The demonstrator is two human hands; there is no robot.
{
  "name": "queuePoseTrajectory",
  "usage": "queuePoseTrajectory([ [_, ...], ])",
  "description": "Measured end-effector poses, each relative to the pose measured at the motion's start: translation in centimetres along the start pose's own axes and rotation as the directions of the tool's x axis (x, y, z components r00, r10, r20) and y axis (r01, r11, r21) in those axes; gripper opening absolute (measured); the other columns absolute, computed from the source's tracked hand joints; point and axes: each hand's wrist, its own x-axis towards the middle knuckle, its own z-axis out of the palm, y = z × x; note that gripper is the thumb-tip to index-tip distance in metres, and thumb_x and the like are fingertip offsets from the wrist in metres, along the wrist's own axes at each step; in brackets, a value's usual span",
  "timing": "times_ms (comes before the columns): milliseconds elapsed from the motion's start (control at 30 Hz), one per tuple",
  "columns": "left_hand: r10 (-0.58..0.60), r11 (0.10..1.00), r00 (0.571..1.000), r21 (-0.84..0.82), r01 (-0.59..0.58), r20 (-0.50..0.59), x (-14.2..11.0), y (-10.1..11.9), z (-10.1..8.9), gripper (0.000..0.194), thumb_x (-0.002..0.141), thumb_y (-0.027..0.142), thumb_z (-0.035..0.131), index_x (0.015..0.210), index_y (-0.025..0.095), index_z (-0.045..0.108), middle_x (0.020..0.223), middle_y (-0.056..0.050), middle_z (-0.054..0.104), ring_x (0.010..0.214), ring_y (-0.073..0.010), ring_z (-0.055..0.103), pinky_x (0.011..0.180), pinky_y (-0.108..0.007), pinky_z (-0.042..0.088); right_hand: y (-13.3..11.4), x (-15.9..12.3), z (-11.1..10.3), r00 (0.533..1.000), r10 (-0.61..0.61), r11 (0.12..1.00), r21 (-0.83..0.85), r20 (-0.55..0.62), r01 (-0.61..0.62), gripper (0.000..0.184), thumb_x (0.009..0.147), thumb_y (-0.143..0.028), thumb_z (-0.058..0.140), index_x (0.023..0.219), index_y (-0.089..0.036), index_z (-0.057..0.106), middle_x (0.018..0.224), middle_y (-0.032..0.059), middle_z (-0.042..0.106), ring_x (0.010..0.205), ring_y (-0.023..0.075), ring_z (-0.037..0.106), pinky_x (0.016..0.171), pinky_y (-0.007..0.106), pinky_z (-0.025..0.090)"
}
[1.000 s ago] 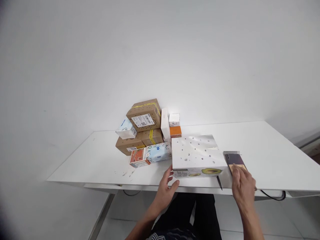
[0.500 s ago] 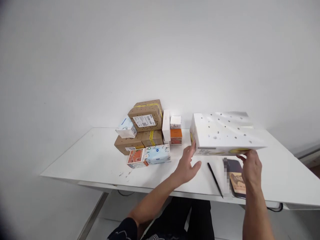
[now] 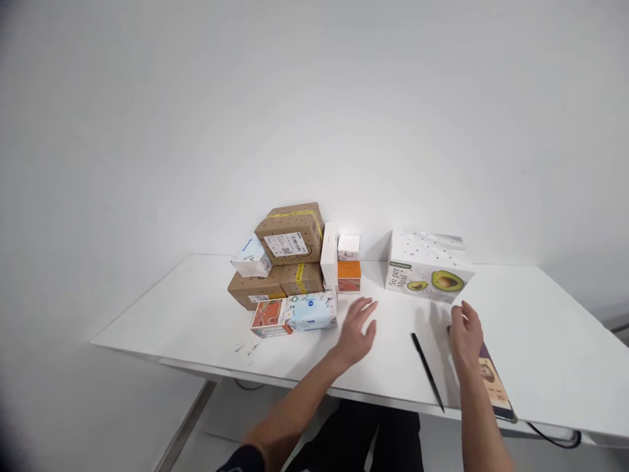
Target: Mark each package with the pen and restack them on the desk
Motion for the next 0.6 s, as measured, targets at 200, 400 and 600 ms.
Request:
queuePoseTrajectory([
  [200,-0.245,0.677,0.905,0.607,0.416,-0.347,-3.5,-1.3,-10.9,0.052,0.089,0.041,0.05,0.132,0.012,0.052,0.137,-0.021,0.048,0.132,-0.0388,0.035,0.106,-0.059,0.029,-3.4,-9.8,3.7,0.941,-0.122,0.992,0.077,0.316,0.103,0.045,0.075,-0.053,0.056,0.098,-0.018,0.069,0.103,0.013,0.071,0.095,0.0287,0.063,0.089,0.044,0.047],
  [400,-0.424,0.608,0.869,0.63,0.483,-0.256,-4.2,-1.5,-10.8,0.058,0.086,0.048,0.053,0.132,0.013,0.052,0.135,-0.024,0.047,0.133,-0.0435,0.031,0.105,-0.065,0.022,-8.6,-16.3,12.3,0.721,-0.218,0.955,0.296,0.658,0.018,0.058,0.077,-0.054,0.057,0.125,-0.022,0.057,0.129,0.0093,0.061,0.112,0.0264,0.059,0.093,0.043,0.047],
  [600,-0.379,0.918,0.921,0.089,0.387,-0.096,-7.3,0.0,-9.4,0.048,0.089,0.045,0.05,0.13,0.021,0.053,0.136,-0.016,0.045,0.134,-0.0329,0.035,0.108,-0.055,0.029,-6.3,-16.6,8.8,0.819,-0.11,0.951,0.298,0.564,-0.077,0.05,0.084,-0.059,0.044,0.109,-0.02,0.061,0.116,0.0103,0.065,0.107,0.0268,0.059,0.094,0.043,0.046],
])
